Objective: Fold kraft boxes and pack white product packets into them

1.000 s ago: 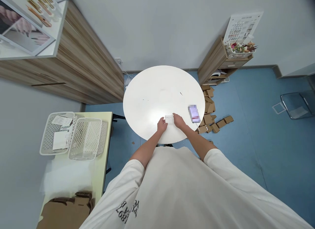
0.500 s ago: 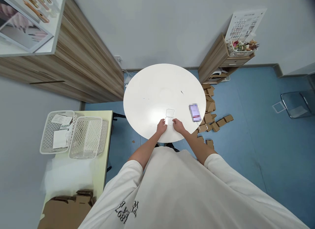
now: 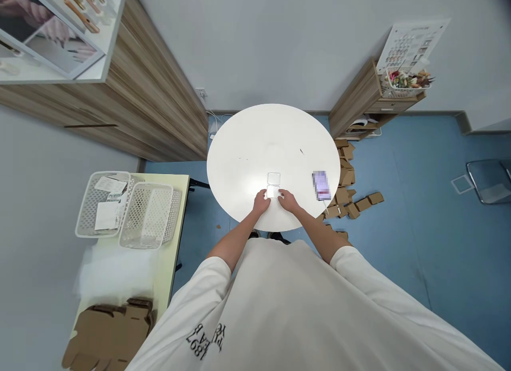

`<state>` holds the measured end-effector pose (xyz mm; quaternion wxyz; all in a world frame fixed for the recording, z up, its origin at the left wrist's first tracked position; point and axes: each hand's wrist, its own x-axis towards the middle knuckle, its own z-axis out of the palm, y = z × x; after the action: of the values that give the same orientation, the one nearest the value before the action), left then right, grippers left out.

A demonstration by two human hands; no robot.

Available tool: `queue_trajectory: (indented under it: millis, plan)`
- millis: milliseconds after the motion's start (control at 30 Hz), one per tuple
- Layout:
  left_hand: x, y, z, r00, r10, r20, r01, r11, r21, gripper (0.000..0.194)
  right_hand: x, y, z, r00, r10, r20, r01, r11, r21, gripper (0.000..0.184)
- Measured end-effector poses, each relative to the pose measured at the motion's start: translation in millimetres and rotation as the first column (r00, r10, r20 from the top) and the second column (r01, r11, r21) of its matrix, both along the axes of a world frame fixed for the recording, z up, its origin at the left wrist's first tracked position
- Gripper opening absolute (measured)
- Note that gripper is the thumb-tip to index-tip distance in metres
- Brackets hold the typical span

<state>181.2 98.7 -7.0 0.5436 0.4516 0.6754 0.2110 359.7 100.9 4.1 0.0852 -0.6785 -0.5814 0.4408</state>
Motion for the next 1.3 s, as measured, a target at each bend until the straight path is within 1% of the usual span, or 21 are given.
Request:
queue_trajectory:
  millis: [167, 300, 433, 600, 700, 800, 933, 1000, 1133, 1300]
  plan:
    - [-12, 4, 20.2, 0.995, 0.089, -0.034, -0.088, 0.995, 0.037, 0.055, 13, 12, 9.4, 0.999, 0.041, 0.026, -0.043, 0.996, 0.078, 0.046]
    - [-24, 0, 35.6, 0.982, 0.185, -0.034, -0.182, 0.981, 0.071, 0.053, 10, 26, 20.5, 0.996, 0.082, 0.027, -0.085, 0.986, 0.146, 0.045]
    - [-38, -14, 43.7, 0.968, 0.245, -0.046, -0.239, 0.965, 0.107, 0.050, -9, 36, 25.4, 0.988, 0.153, -0.036, -0.143, 0.970, 0.196, 0.044]
    - [-67, -29, 43.5, 0.941, 0.324, -0.094, -0.305, 0.937, 0.172, 0.044, -51, 41, 27.5, 0.957, 0.271, -0.104, -0.239, 0.939, 0.246, 0.042]
    - [-93, -34, 42.5, 0.910, 0.400, -0.106, -0.369, 0.900, 0.231, 0.040, -85, 43, 31.9, 0.931, 0.345, -0.119, -0.304, 0.914, 0.267, 0.042]
    - [-124, -42, 44.7, 0.877, 0.474, -0.082, -0.437, 0.856, 0.276, 0.036, -125, 44, 37.9, 0.898, 0.420, -0.133, -0.369, 0.881, 0.295, 0.042]
    - [-169, -53, 51.1, 0.833, 0.553, -0.021, -0.521, 0.795, 0.311, 0.030, -187, 42, 44.4, 0.852, 0.503, -0.143, -0.439, 0.837, 0.327, 0.040]
    - [-195, -58, 54.1, 0.823, 0.568, 0.006, -0.536, 0.772, 0.341, 0.028, -221, 42, 46.0, 0.831, 0.538, -0.140, -0.466, 0.812, 0.350, 0.039]
    - [-262, -61, 59.4, 0.819, 0.573, 0.037, -0.538, 0.743, 0.398, 0.028, -298, 42, 48.0, 0.794, 0.594, -0.130, -0.504, 0.762, 0.407, 0.038]
    - [-360, -64, 65.6, 0.783, 0.620, 0.055, -0.579, 0.693, 0.429, 0.026, -399, 42, 55.3, 0.770, 0.627, -0.119, -0.523, 0.727, 0.444, 0.037]
